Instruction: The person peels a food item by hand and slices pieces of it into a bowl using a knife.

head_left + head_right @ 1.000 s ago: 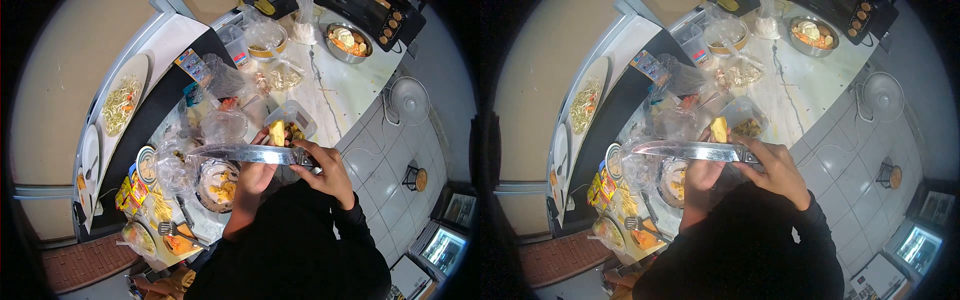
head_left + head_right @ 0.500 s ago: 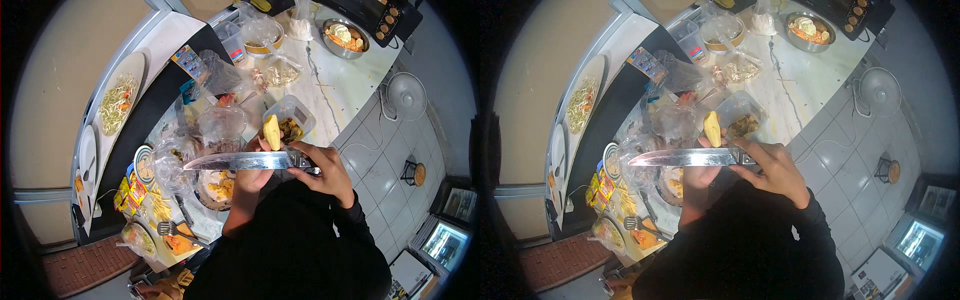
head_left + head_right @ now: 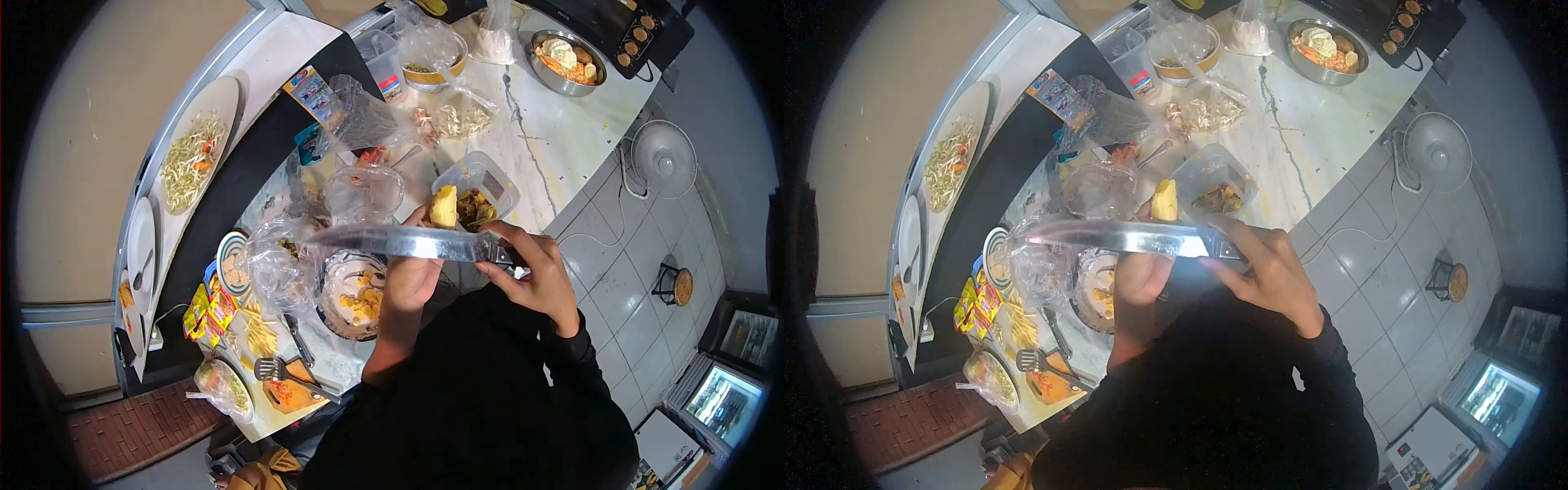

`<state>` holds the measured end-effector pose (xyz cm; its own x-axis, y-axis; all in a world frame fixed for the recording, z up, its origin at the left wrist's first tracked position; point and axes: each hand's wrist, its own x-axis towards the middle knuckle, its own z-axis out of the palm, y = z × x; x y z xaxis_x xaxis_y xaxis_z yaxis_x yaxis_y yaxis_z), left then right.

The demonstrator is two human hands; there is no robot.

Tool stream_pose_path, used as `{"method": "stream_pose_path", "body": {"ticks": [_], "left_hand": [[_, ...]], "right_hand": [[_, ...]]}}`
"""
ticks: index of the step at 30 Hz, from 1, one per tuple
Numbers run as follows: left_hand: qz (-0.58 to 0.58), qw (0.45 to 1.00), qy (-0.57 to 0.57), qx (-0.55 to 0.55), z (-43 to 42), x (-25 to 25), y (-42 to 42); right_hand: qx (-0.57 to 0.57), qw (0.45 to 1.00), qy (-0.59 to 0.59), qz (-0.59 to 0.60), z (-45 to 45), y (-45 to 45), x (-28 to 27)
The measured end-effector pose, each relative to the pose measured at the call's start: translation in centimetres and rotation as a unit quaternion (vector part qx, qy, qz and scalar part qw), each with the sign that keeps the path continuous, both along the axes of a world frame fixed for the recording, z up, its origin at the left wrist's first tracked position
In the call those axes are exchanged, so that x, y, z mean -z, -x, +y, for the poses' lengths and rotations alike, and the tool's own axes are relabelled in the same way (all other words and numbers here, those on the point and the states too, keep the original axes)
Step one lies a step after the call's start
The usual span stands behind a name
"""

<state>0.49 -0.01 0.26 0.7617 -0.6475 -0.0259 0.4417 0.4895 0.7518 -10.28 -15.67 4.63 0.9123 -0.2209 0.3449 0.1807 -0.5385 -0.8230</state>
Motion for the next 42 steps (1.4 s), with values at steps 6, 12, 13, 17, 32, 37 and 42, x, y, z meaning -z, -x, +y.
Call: {"method": "stream_pose_path", "body": {"ticks": [6, 12, 13, 17, 32, 37, 42], "left_hand": [[0.034, 0.999, 0.008, -0.037, 0.2, 0.8, -0.3], [0.001, 0.999, -0.021, -0.038, -0.2, -0.4, 0.0], [0.001, 0.999, -0.002, -0.035, -0.3, -0.3, -0.1], [0.029, 0.998, 0.043, -0.023, -0.4, -1.4, -0.1], [0.128, 0.986, 0.095, 0.044, -0.3, -0.3, -0.4], [0.084, 0.992, 0.079, 0.051, -0.7, -1.0, -0.2], [0.084, 0.992, 0.069, 0.064, -0.3, -0.9, -0.3]], "right_hand": [[0.061, 0.998, -0.032, -0.002, 0.4, -0.7, -0.2], [0.085, 0.994, -0.043, 0.054, 0.2, -0.9, -0.3], [0.086, 0.995, -0.047, 0.034, 0.2, -0.9, -0.1], [0.09, 0.994, -0.043, 0.033, 0.1, -0.9, 0.0], [0.02, 0.999, -0.011, -0.022, -0.1, 0.3, -0.7], [-0.023, 0.999, 0.042, -0.007, 0.2, 0.3, -0.5], [-0.015, 0.999, 0.036, -0.019, 0.3, 0.2, -0.5]]}}
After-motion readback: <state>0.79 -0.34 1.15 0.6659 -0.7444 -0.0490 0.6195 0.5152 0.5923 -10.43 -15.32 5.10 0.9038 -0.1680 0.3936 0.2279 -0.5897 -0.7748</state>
